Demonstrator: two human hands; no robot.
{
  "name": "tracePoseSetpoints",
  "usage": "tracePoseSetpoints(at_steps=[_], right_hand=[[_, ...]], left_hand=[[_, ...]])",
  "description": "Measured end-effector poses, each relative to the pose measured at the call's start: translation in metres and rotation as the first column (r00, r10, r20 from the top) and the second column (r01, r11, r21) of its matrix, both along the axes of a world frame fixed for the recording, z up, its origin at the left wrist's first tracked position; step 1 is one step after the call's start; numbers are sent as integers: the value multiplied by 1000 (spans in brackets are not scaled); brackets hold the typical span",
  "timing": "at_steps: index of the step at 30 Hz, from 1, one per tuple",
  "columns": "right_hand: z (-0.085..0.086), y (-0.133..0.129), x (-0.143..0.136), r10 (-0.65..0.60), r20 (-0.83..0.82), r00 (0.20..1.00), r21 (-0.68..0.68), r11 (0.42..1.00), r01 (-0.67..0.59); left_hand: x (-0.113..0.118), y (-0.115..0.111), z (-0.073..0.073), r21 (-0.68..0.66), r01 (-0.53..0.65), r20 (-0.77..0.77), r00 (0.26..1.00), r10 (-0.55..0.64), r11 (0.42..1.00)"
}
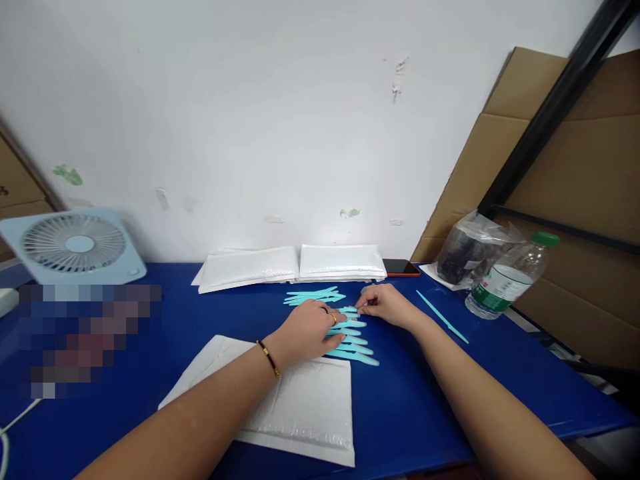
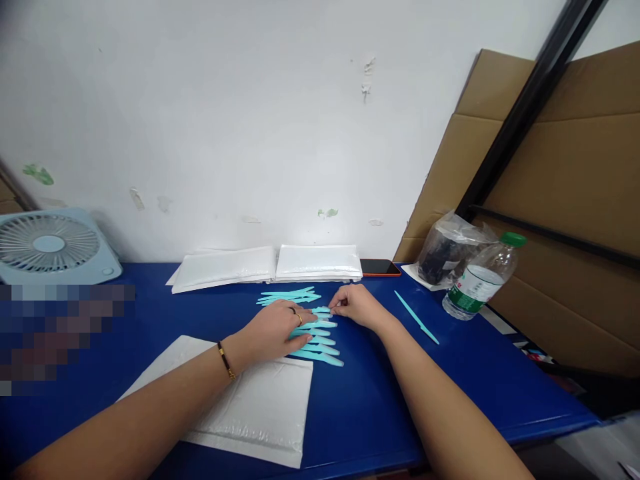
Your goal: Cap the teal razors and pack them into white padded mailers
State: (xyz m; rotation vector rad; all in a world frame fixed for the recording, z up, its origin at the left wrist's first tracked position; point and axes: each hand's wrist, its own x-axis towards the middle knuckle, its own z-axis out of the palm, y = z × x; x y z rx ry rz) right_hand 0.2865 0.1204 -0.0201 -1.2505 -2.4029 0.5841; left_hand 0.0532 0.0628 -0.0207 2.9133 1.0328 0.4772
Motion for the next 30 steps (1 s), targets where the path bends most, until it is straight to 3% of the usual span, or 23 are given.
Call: tracePoseSetpoints(at_steps=[5,7,9,11,13,16,22,26,30], right_hand=[[6,-2,3,95,-3,995,-39,995,-95],[13,-1,15,6,-21,1000,-4,1000,-6],[20,0,31,-169,-1,986,67,983,169],[24,2,47,-296,93,951,85,954,289],[25,4,57,-333,217,918,62,943,328],[19,7,58,-307,289,907,35,950,310],[11,10,46,-159,125,979,-127,976,175],[7,12,40,-186,117,976,-32,981,191],[2,13,26,-50,55,997,50,998,47]], left_hand=[[-2,1,1,-45,39,12,999,-39,998],[-3,4,0,-13,-26,17,1000,26,1000],[-5,7,-1,30,-119,11,993,119,992],[-7,9,-4,48,-171,-17,985,172,984],[-8,11,-6,54,-184,-42,981,187,981],[-9,11,-7,59,-180,-50,982,183,982],[-7,9,-5,23,-100,-39,994,100,995],[-6,8,-4,9,-84,-27,996,84,996],[-6,8,-4,-12,-55,-13,998,55,998]])
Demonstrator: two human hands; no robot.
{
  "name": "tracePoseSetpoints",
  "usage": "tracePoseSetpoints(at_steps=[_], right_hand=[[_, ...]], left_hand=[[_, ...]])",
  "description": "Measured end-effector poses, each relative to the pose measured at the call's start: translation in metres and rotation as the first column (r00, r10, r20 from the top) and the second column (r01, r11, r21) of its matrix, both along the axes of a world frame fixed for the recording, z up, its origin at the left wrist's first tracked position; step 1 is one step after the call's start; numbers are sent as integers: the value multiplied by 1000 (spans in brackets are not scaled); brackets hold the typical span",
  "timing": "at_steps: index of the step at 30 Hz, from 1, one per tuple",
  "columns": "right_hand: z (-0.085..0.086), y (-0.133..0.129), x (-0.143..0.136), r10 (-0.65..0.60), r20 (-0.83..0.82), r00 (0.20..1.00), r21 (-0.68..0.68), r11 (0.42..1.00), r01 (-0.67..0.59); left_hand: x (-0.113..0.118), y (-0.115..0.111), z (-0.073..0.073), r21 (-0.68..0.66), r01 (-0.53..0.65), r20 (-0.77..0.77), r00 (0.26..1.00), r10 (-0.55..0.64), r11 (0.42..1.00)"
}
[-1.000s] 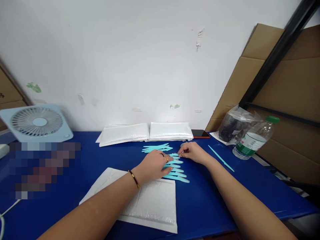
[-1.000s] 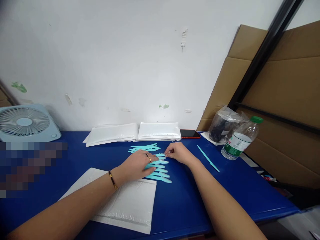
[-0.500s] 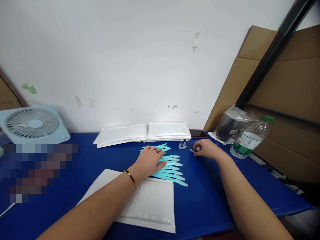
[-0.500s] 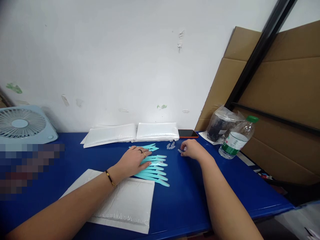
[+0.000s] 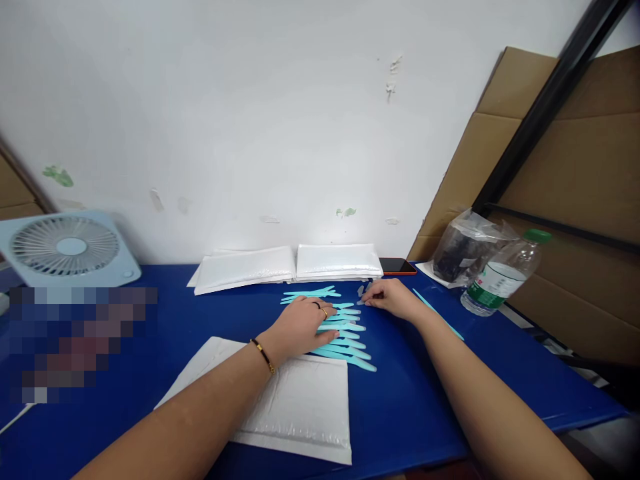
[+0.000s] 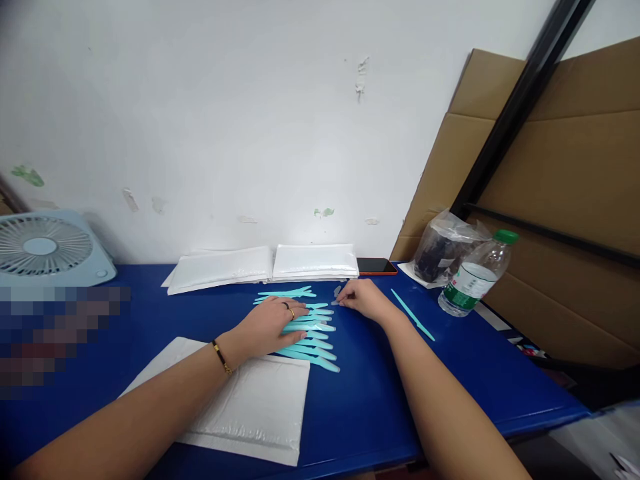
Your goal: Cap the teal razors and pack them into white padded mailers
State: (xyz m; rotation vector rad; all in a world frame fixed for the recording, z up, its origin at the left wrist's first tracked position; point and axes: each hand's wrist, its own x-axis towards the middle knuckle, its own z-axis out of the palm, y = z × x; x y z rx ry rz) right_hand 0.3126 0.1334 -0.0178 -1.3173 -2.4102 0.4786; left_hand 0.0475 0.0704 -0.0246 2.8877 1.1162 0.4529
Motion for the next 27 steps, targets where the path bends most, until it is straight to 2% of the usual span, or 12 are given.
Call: tracePoseSetpoints(at_steps=[3,8,11,14,17,21,27], right_hand=[[-2,-3,-12,93,-43,995,1,996,-93],[-1,-12,-25,118,-49,992,-11,993,-119],[0,-12,-23,163,-47,985,-11,986,-164],[-1,-4,-11,42,-39,998,152,988,-36],[-5,6,-1,-82,30,996,328,942,68],[-11,12,-5,-62,159,985,337,941,5],[-7,3,-17,-45,184,982,332,943,-19]], left_hand=[[1,-1,0,-5,6,8,1000,-6,1000],[3,-5,3,-37,23,28,999,-22,999],[3,-5,4,-59,33,35,999,-30,998],[-1,1,1,19,-54,17,998,54,998],[-7,8,-3,78,-148,0,989,148,986],[-9,10,-4,81,-137,-2,990,138,987],[0,1,2,84,-55,-20,998,57,995]])
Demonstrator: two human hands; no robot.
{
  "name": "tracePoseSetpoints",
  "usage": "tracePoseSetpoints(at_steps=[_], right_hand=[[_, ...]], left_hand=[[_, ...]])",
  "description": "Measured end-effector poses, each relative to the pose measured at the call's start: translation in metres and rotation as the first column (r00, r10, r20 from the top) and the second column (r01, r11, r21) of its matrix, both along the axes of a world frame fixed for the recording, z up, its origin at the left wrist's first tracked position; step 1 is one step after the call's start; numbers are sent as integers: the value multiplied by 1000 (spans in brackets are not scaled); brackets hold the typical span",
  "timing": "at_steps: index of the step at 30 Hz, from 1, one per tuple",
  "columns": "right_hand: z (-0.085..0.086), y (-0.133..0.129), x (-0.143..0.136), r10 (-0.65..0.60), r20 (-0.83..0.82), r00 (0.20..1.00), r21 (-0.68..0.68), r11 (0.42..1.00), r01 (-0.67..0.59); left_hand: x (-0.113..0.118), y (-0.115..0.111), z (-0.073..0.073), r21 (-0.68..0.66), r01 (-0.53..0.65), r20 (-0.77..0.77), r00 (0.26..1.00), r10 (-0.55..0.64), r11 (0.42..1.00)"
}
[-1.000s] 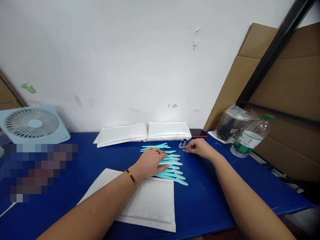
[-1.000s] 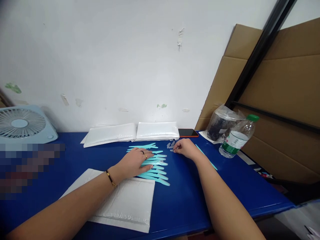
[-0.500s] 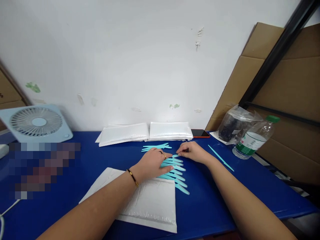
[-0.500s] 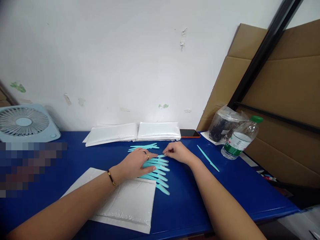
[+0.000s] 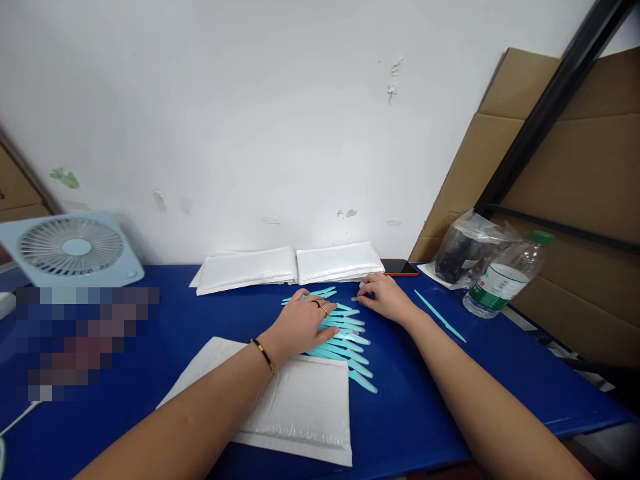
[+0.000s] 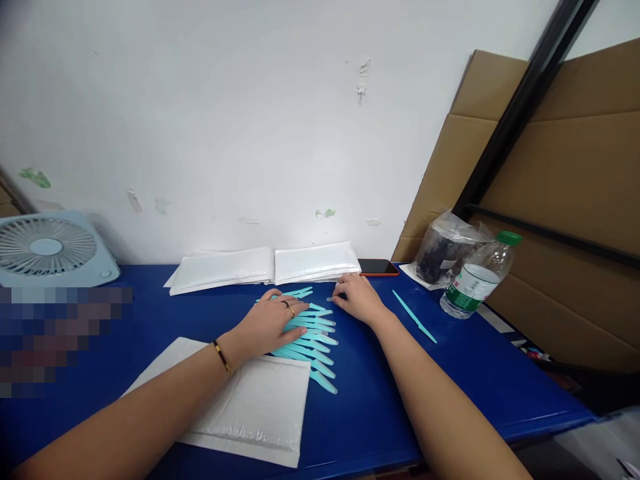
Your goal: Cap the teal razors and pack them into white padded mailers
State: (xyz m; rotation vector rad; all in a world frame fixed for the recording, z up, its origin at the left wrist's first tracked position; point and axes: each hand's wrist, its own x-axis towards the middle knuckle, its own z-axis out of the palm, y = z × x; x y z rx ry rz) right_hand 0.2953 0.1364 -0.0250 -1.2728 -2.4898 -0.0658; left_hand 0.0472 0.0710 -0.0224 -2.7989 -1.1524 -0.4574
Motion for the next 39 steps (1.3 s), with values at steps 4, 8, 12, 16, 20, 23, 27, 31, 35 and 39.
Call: tracePoseSetpoints(at_steps=[4,8,12,16,20,23,27,31,35,39], right_hand=[[3,-6,-4,-14,-3,1000,-8,1000,14],[4,-7,-8,-24,-4,1000,-32,999,24],[1,-4,-8,31,-115,993,-123,991,-45],[0,-1,-2,42,-253,967,-208,973,-96],[2,-2,5,75,-289,954,-295,942,-163],[0,-4,2,74,-305,949,-319,931,-175],[-6,-5,-11,93,-333,938,-275,942,-191],[1,-8,-8,131,-341,931,-296,925,-238],[18,-11,16,157,-309,938,-362,892,-269],[18,-8,28,160,-242,957,-426,868,-253]], left_hand=[[5,-3,1,11,-6,-22,1000,7,1000],[8,-5,2,26,-19,-57,998,21,999],[8,-6,3,31,-10,-60,998,11,999],[7,-5,2,23,-8,-44,999,9,1000],[7,-4,0,18,-23,-38,999,24,1000],[7,-5,-1,2,-35,-23,999,35,999],[5,-7,1,-64,-1,5,1000,1,998],[2,-4,2,-98,-11,33,999,14,995],[-2,2,-2,-26,-108,56,992,109,994],[-4,4,-5,-19,-151,22,988,152,988]])
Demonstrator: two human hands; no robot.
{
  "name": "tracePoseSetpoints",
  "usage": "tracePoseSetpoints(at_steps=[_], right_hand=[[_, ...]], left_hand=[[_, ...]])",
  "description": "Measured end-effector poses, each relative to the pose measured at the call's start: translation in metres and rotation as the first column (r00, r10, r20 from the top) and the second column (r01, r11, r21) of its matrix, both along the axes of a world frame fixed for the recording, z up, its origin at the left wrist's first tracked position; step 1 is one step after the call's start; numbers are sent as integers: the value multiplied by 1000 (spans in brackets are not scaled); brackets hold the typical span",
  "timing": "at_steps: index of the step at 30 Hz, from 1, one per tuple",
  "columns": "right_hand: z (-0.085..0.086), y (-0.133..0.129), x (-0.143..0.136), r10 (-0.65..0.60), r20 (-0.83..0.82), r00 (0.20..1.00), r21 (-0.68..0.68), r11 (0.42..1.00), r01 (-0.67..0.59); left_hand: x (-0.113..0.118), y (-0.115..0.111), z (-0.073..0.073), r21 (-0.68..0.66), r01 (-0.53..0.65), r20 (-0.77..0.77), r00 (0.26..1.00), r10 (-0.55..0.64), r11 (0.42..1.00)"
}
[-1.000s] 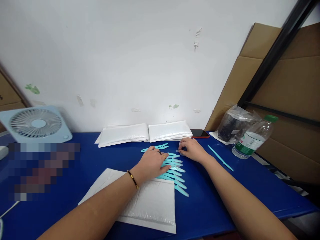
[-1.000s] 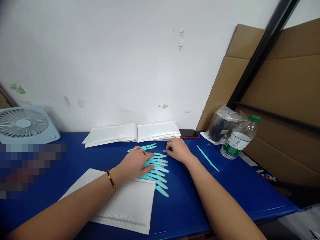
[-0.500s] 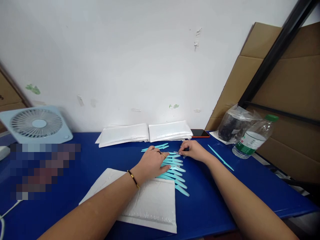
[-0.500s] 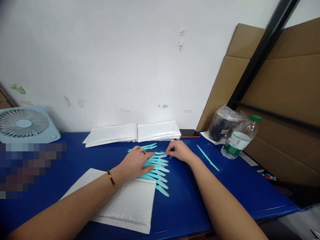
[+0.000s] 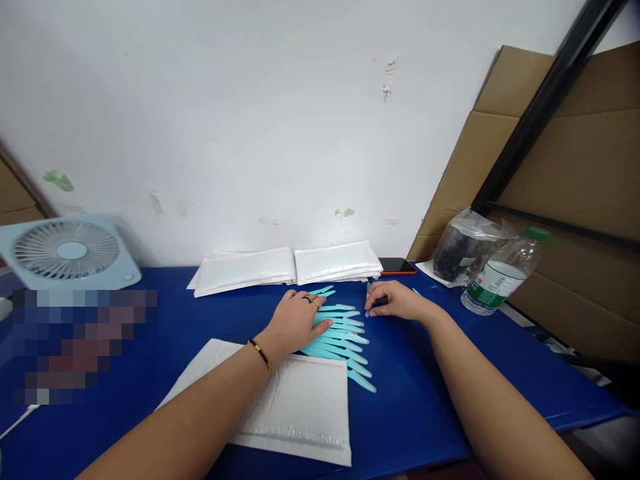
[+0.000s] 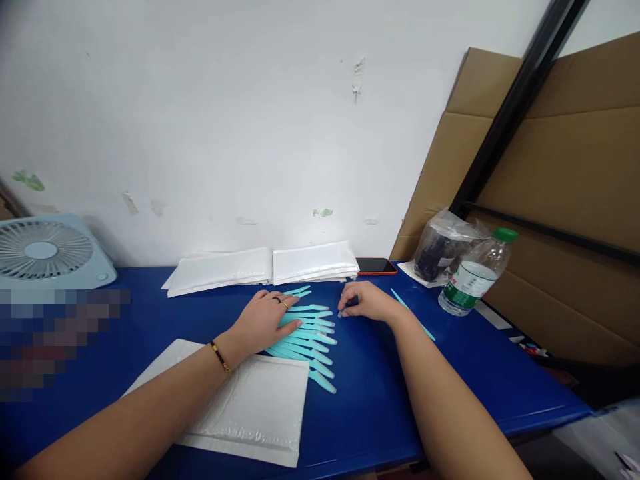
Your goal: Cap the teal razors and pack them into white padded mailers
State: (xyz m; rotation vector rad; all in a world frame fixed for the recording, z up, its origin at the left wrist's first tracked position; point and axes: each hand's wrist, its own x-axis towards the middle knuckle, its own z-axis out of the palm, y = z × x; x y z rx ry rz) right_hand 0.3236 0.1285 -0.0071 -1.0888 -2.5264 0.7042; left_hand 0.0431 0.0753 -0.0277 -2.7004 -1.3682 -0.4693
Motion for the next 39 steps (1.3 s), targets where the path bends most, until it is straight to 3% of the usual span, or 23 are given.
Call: tracePoseSetpoints(at_steps=[6,10,18,26,32,36,39], right_hand=[[-17,10,-2,-156,-106,982,17,987,159],[-19,12,2,-226,-69,972,43,972,230],[-23,9,-25,-116,-95,989,143,981,129],[-24,8,-31,-145,-90,985,213,964,161],[-22,5,-34,-38,-108,993,163,985,56],[-15,12,-6,-226,-160,961,298,917,265],[-14,19,13,-246,-106,963,332,904,268]], left_hand=[[3,-4,3,-28,105,-24,994,-105,994],[4,-5,5,-48,112,-16,994,-113,993],[3,-3,0,-69,159,5,987,-159,985],[4,-5,4,-89,154,22,988,-152,984],[2,-5,6,-130,186,41,982,-182,974],[-1,-2,4,-59,73,75,995,-68,996],[-5,3,-1,-30,-38,67,997,40,999]])
